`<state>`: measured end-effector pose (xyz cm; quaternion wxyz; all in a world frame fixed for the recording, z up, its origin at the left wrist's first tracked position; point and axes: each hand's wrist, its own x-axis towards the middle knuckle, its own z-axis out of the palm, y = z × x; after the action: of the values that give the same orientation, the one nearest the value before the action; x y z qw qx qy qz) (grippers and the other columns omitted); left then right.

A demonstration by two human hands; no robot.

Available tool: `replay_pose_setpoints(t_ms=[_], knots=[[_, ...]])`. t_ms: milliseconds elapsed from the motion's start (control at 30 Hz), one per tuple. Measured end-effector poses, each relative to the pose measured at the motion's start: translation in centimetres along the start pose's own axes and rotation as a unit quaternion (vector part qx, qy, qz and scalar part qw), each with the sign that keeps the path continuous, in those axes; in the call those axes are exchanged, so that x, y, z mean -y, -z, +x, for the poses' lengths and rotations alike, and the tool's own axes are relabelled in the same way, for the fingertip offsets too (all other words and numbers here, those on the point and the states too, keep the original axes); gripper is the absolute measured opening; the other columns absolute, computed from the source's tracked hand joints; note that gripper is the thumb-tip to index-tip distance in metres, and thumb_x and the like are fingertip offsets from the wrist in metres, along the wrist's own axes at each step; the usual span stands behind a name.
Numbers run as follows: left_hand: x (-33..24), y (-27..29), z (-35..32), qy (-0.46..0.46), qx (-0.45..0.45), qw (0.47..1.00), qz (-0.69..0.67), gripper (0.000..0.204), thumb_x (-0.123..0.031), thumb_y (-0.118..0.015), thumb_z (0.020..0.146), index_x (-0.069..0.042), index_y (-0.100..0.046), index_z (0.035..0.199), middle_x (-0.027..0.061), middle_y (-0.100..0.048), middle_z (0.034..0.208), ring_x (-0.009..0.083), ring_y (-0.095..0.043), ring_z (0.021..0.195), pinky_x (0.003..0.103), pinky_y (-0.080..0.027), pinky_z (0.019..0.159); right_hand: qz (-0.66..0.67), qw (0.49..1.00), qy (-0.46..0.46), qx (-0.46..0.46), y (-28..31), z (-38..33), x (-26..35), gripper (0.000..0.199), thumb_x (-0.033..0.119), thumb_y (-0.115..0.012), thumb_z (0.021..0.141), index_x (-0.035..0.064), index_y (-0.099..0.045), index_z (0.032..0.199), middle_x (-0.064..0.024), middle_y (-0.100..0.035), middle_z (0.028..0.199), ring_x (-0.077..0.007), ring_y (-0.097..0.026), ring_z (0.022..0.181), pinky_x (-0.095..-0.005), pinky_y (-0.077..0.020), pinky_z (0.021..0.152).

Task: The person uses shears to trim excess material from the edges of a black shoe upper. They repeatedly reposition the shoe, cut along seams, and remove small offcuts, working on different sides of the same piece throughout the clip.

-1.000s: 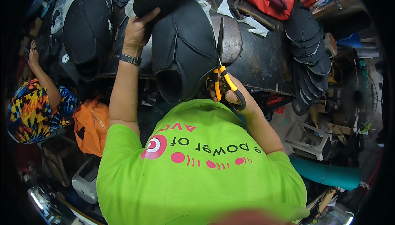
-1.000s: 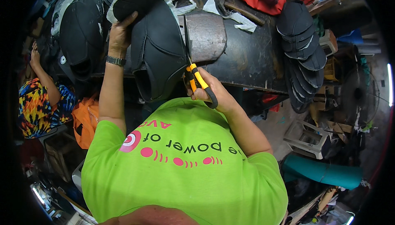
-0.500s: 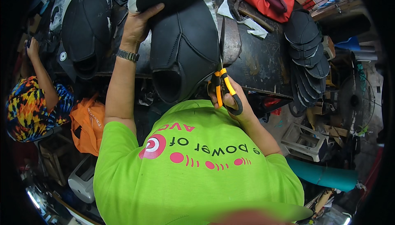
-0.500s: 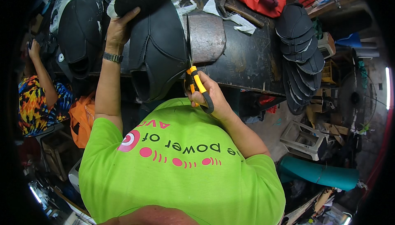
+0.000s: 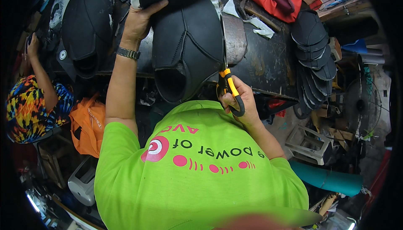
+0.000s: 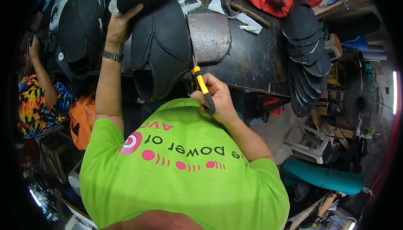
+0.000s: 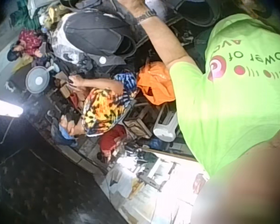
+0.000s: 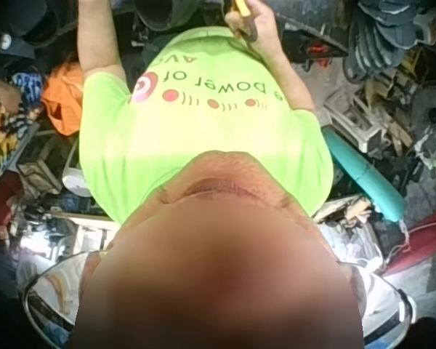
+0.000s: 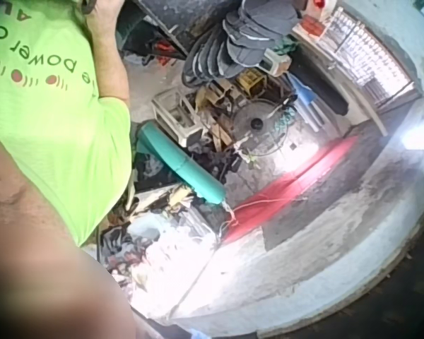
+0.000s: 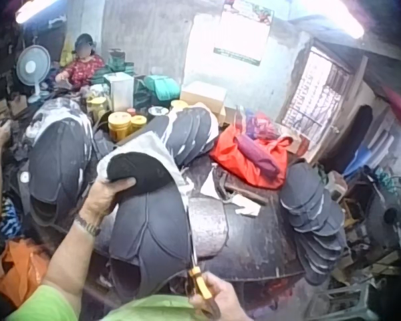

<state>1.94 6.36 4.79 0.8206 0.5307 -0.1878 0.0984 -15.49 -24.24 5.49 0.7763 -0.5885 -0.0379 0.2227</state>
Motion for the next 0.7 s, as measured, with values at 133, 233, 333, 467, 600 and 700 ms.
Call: replay_pose_setpoints(t_ms=[133,233,333,467,600,700], knots=[[0.1,0.1,0.1,-0.012,0.006,1.0,-0.007,0.042,0.007,-0.072,0.084,-0.007,-0.066,0.123,0.0027,-0.069,0.115,0.0156,-0.065,0.104,0.029,-0.052,0.093,0.011,0.999,-0.039,0.005,0.3,-0.1,0.4,0.03,0.021,-0.079,0.085,0.0063,-0.054,0.094,0.0025,-0.054,0.076,-0.0014,-0.05,0.058,-0.0173,-0.0418,0.051],[0.0,0.3,0.2,0.009,0.007,1.0,-0.009,0.041,0.006,-0.072,0.084,-0.007,-0.066,0.123,0.0028,-0.07,0.114,0.0152,-0.066,0.103,0.028,-0.052,0.092,-0.034,0.997,-0.065,0.008,0.6,0.4,0.3,0.065,0.042,-0.077,0.083,-0.0027,-0.052,0.123,-0.0036,-0.056,0.074,-0.0079,-0.054,0.058,-0.0186,-0.0433,0.052],[-0.5,0.6,0.3,0.059,0.014,0.998,0.026,0.039,0.004,-0.073,0.084,-0.006,-0.067,0.121,0.0032,-0.07,0.113,0.0148,-0.066,0.102,0.028,-0.052,0.092,-0.022,0.997,-0.062,0.036,1.0,0.6,0.2,0.077,0.057,-0.076,0.079,-0.002,-0.052,0.122,-0.005,-0.058,0.077,-0.0093,-0.056,0.062,-0.0198,-0.0455,0.056],[-1.0,0.2,0.3,0.113,0.056,0.99,0.069,0.036,0.0,-0.075,0.084,-0.005,-0.068,0.119,0.0035,-0.071,0.11,0.0132,-0.067,0.098,0.028,-0.053,0.089,-0.055,0.997,-0.054,0.03,1.1,1.4,0.1,0.082,0.065,-0.074,0.077,-0.0011,-0.053,0.121,-0.0054,-0.058,0.079,-0.0097,-0.057,0.065,-0.02,-0.0463,0.059],[-1.4,-0.4,0.2,0.136,0.086,0.98,0.115,0.036,-0.003,-0.075,0.084,-0.004,-0.067,0.12,0.0032,-0.071,0.109,0.0126,-0.066,0.097,0.027,-0.053,0.088,-0.039,0.999,-0.037,-0.009,0.4,1.9,-0.3,0.079,0.063,-0.075,0.077,-0.0009,-0.053,0.118,-0.0033,-0.055,0.076,-0.0082,-0.054,0.062,-0.019,-0.0453,0.056],[-1.9,-0.6,0.3,0.158,0.092,0.974,0.137,0.036,-0.004,-0.075,0.084,-0.004,-0.067,0.12,0.0027,-0.071,0.108,0.0121,-0.066,0.095,0.027,-0.053,0.087,-0.021,0.999,-0.032,-0.023,0.2,1.7,-0.2,0.075,0.06,-0.076,0.078,-0.0007,-0.054,0.116,-0.0019,-0.053,0.073,-0.0064,-0.051,0.06,-0.0172,-0.043,0.051]])
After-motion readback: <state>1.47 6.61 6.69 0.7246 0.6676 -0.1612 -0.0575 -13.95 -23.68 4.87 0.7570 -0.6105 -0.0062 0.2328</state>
